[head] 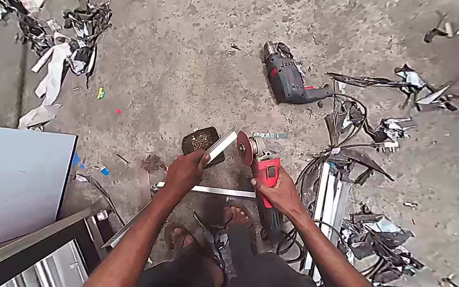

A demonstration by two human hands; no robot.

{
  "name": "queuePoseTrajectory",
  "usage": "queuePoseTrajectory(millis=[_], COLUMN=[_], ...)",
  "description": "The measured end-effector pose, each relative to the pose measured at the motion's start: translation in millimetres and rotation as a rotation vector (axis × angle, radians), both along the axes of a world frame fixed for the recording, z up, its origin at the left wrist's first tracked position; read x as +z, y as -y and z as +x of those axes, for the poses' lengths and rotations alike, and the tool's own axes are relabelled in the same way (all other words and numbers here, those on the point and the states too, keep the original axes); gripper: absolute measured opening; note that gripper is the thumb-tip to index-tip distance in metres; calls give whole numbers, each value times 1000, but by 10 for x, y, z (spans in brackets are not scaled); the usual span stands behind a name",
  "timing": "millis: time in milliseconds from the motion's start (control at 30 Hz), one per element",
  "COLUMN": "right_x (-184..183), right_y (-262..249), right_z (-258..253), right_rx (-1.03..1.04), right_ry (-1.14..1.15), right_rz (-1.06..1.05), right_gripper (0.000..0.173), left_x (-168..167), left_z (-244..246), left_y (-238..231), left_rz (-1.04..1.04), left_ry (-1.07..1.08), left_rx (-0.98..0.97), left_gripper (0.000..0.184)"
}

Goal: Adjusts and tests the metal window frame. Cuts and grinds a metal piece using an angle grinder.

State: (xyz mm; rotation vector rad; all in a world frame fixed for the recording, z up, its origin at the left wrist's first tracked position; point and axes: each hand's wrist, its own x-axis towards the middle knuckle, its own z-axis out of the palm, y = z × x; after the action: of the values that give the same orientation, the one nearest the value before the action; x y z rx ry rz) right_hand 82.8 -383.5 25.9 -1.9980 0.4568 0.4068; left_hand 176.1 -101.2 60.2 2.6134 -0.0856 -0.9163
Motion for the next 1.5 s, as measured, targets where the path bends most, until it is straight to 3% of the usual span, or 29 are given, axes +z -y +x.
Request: queuePoseTrajectory(millis=[500, 733, 1500], right_x=[9, 8, -10], right_y=[-11, -20, -147], right_z=[41, 92, 241], right_rx=[-8, -6, -60], right_ry=[16, 38, 70], right_rz=[23, 0, -12], right_gripper=[72, 70, 71], left_x=[-11, -72, -128], left_z=[33, 25, 74], left_y=[-20, -7, -29], left_rz=[-45, -181, -337], left_ry=[-22, -72, -194], left_rx=[11, 79, 193], left_gripper=[45, 45, 42])
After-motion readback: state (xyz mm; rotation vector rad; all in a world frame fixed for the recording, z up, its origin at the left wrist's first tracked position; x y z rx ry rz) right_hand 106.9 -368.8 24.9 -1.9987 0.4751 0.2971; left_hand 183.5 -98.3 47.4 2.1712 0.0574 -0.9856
